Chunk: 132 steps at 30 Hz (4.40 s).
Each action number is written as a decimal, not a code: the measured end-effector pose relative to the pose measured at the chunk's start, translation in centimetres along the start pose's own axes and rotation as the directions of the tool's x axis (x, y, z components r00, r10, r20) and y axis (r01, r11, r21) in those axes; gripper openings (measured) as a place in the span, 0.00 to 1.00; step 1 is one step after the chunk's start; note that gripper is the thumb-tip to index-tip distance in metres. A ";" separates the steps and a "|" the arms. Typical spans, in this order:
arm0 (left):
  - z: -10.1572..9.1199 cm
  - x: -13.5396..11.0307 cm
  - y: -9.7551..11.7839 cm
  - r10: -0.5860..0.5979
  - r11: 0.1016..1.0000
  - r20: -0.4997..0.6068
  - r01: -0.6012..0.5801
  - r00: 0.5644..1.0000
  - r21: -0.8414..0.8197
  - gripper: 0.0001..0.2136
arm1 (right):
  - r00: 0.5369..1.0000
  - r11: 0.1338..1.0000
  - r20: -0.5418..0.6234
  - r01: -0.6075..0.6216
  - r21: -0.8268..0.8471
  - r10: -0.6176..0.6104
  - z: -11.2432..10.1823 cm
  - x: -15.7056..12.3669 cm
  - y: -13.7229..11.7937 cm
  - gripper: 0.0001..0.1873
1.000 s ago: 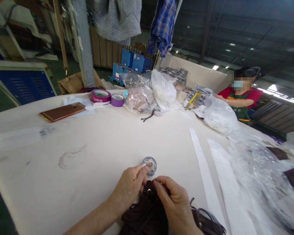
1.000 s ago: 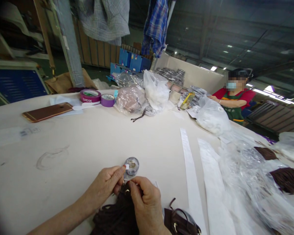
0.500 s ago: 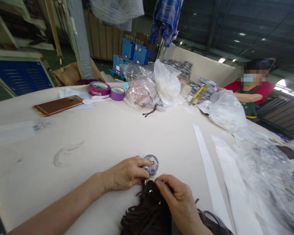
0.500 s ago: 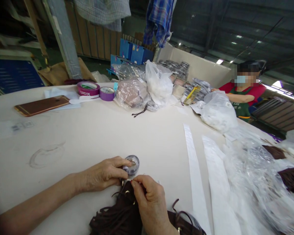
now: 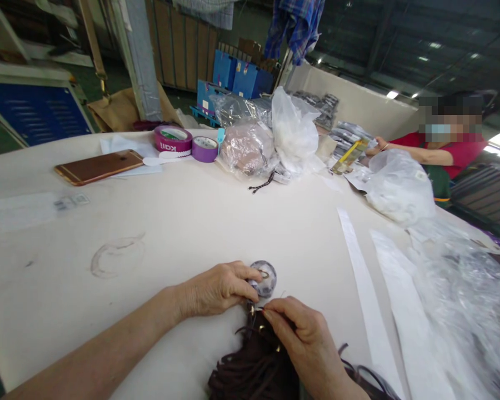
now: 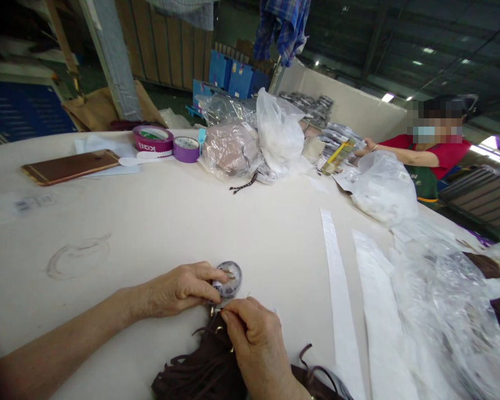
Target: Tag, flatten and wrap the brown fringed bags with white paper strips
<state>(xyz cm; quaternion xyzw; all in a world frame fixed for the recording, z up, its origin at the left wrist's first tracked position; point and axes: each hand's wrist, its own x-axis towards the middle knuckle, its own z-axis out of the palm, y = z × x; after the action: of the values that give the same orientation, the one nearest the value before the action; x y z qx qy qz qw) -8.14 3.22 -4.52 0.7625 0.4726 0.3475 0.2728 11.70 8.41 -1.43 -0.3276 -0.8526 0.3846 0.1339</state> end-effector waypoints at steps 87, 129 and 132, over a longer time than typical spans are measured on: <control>5.1 -2.4 3.6 -0.252 0.731 -0.333 0.404 0.909 0.550 0.08 | 0.923 0.836 0.139 0.384 -0.393 -0.359 1.5 -0.1 -0.2 0.19; 1.1 -4.3 4.1 -0.525 0.842 -0.439 0.369 0.729 -0.393 0.08 | 0.962 0.898 0.009 0.257 -0.357 -0.272 3.1 1.2 -2.0 0.07; 1.3 -4.3 3.7 -0.511 0.851 -0.439 0.363 0.738 -0.380 0.06 | 0.960 0.898 -0.008 0.258 -0.356 -0.279 3.2 1.2 -1.8 0.06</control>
<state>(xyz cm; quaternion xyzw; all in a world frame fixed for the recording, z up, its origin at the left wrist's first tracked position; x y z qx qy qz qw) -6.45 -2.26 -3.72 0.4594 0.6441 0.5281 0.3083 8.49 6.49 -2.21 -0.2365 -0.9401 0.1943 0.1500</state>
